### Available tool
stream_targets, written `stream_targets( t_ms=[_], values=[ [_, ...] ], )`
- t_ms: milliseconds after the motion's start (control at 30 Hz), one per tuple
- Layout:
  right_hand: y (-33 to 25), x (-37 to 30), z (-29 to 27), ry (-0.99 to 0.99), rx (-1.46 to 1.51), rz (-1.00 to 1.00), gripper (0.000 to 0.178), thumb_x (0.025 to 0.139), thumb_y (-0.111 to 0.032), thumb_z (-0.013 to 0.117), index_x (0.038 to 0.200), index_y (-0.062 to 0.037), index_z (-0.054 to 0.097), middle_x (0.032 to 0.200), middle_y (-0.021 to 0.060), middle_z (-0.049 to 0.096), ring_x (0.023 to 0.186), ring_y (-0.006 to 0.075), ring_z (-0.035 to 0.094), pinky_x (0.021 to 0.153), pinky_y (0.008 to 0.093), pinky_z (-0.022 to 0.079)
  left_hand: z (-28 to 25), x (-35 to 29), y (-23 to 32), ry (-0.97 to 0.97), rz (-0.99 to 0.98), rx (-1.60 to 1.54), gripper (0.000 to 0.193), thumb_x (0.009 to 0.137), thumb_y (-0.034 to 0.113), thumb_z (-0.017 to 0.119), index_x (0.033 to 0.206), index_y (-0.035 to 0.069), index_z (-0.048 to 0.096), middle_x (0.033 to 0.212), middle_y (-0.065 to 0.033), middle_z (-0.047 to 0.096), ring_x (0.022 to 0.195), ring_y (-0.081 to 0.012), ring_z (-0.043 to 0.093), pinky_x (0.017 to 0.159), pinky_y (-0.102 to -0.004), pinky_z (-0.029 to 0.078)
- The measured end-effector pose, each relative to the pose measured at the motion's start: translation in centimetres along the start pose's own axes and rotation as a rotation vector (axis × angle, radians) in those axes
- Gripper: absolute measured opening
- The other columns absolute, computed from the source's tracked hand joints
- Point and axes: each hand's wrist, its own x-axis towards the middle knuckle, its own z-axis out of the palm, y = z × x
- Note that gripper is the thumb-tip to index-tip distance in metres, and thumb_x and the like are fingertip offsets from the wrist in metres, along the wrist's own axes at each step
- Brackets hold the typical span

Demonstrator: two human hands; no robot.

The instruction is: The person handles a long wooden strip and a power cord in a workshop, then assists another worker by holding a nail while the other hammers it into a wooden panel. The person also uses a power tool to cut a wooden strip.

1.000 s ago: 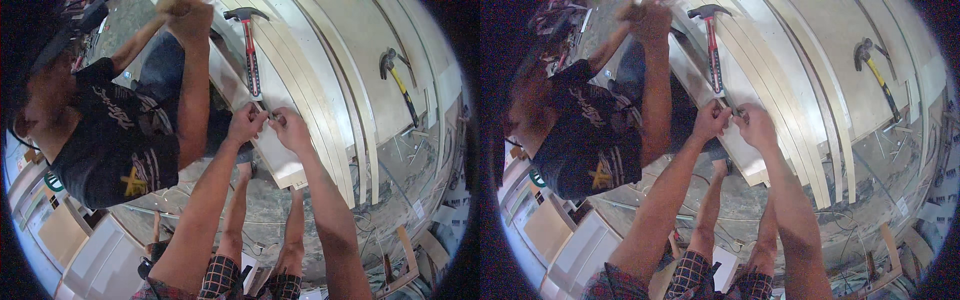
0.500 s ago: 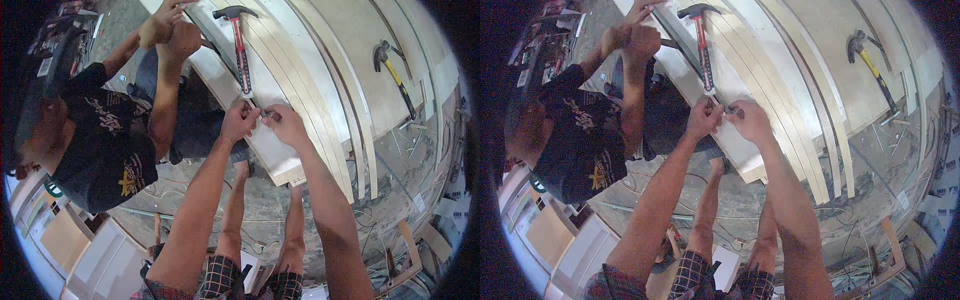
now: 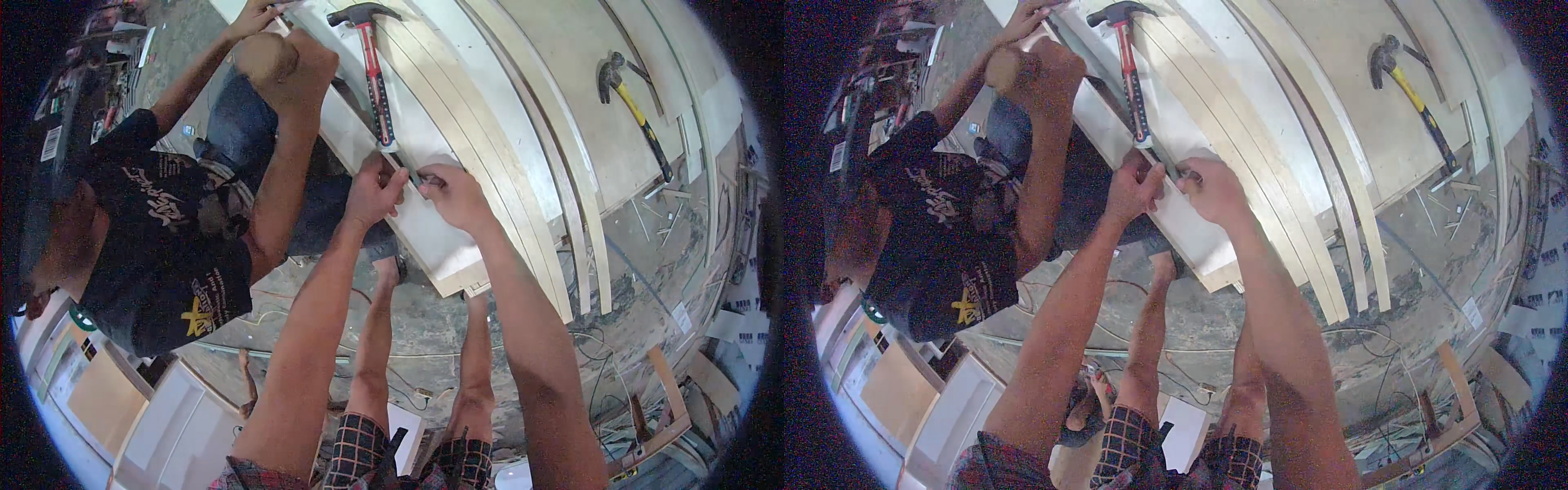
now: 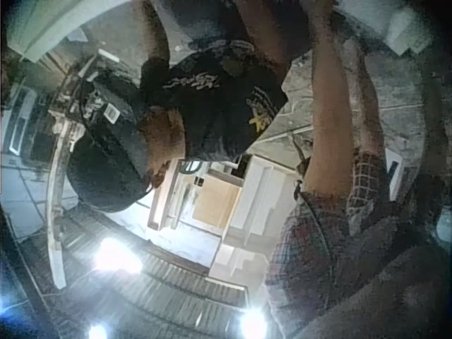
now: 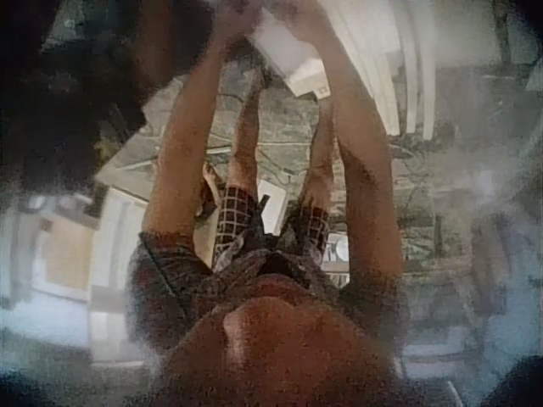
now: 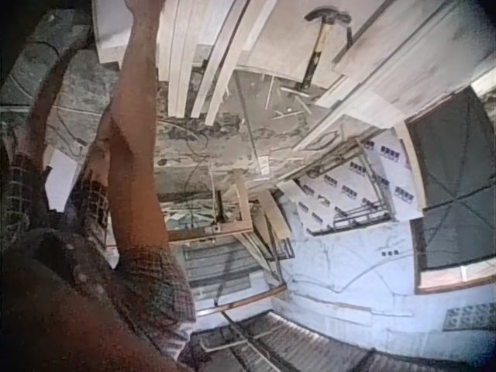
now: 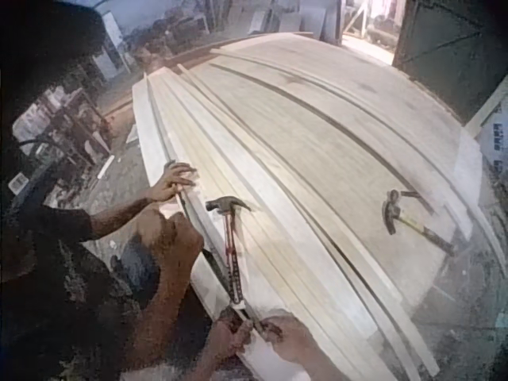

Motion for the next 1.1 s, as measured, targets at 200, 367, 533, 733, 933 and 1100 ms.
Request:
stream_targets(
  t_ms=[200, 367, 533, 733, 933, 1100],
  values=[
    [-0.2, -0.1, -0.2, 0.018, -0.002, -0.052, 0.028, 0.081, -0.016, 0.069, 0.107, -0.0057, 0.069, 0.098, 0.0172, 0.069, 0.090, 0.0324, 0.067, 0.081, 0.0393, 0.052, 0.0, 0.1, -0.1, -0.029, -0.092, 0.096, 0.026, 0.095, 0.024, 0.060, 0.098, -0.001, 0.054, 0.066, -0.0086, 0.061, 0.046, -0.0136, 0.057, 0.042, -0.0295, 0.048],
    [0.0, -0.1, -0.1, 0.010, -0.002, -0.021, 0.029, 0.080, -0.016, 0.069, 0.107, -0.0052, 0.070, 0.099, 0.0172, 0.069, 0.092, 0.0331, 0.067, 0.083, 0.0390, 0.052, 0.0, -0.8, -1.7, 0.018, -0.009, 0.002, 0.023, 0.096, 0.022, 0.059, 0.099, 0.000, 0.054, 0.073, -0.0074, 0.062, 0.056, -0.0120, 0.059, 0.048, -0.0276, 0.050],
    [0.8, -0.2, -0.1, 0.011, 0.040, -0.012, 0.030, 0.081, -0.017, 0.069, 0.108, -0.0059, 0.070, 0.101, 0.0171, 0.069, 0.092, 0.0336, 0.066, 0.083, 0.0393, 0.052, 1.4, -3.0, -2.7, 0.135, 0.022, -0.150, 0.018, 0.097, 0.018, 0.057, 0.103, 0.001, 0.053, 0.080, -0.0046, 0.061, 0.064, -0.0108, 0.059, 0.053, -0.0266, 0.051],
    [1.1, -1.3, 0.7, 0.153, 0.000, -0.098, 0.033, 0.080, -0.021, 0.072, 0.109, -0.0059, 0.070, 0.100, 0.0170, 0.069, 0.091, 0.0312, 0.066, 0.082, 0.0397, 0.051, 1.8, -8.6, -8.3, 0.223, 0.007, -0.122, 0.020, 0.096, 0.017, 0.061, 0.107, 0.002, 0.054, 0.086, -0.0047, 0.062, 0.067, -0.0103, 0.061, 0.057, -0.0253, 0.051],
    [-0.6, -4.2, 0.6, 0.182, 0.004, -0.020, 0.038, 0.080, -0.019, 0.073, 0.115, -0.0056, 0.067, 0.101, 0.0147, 0.067, 0.087, 0.0274, 0.066, 0.080, 0.0368, 0.052, 0.8, -16.0, -10.6, 0.153, -0.133, -0.092, 0.017, 0.096, 0.013, 0.058, 0.109, 0.004, 0.052, 0.074, -0.0034, 0.058, 0.065, -0.0088, 0.055, 0.057, -0.0254, 0.048],
    [0.4, -5.0, 1.0, 0.243, 0.057, -0.010, 0.038, 0.079, -0.011, 0.074, 0.115, -0.0034, 0.066, 0.095, 0.0127, 0.066, 0.082, 0.0218, 0.066, 0.074, 0.0317, 0.053, -0.4, -18.0, -11.0, 0.160, -0.187, -0.063, 0.020, 0.095, 0.015, 0.059, 0.111, 0.004, 0.053, 0.073, -0.0040, 0.059, 0.062, -0.0082, 0.057, 0.055, -0.0244, 0.049]
  ],
)
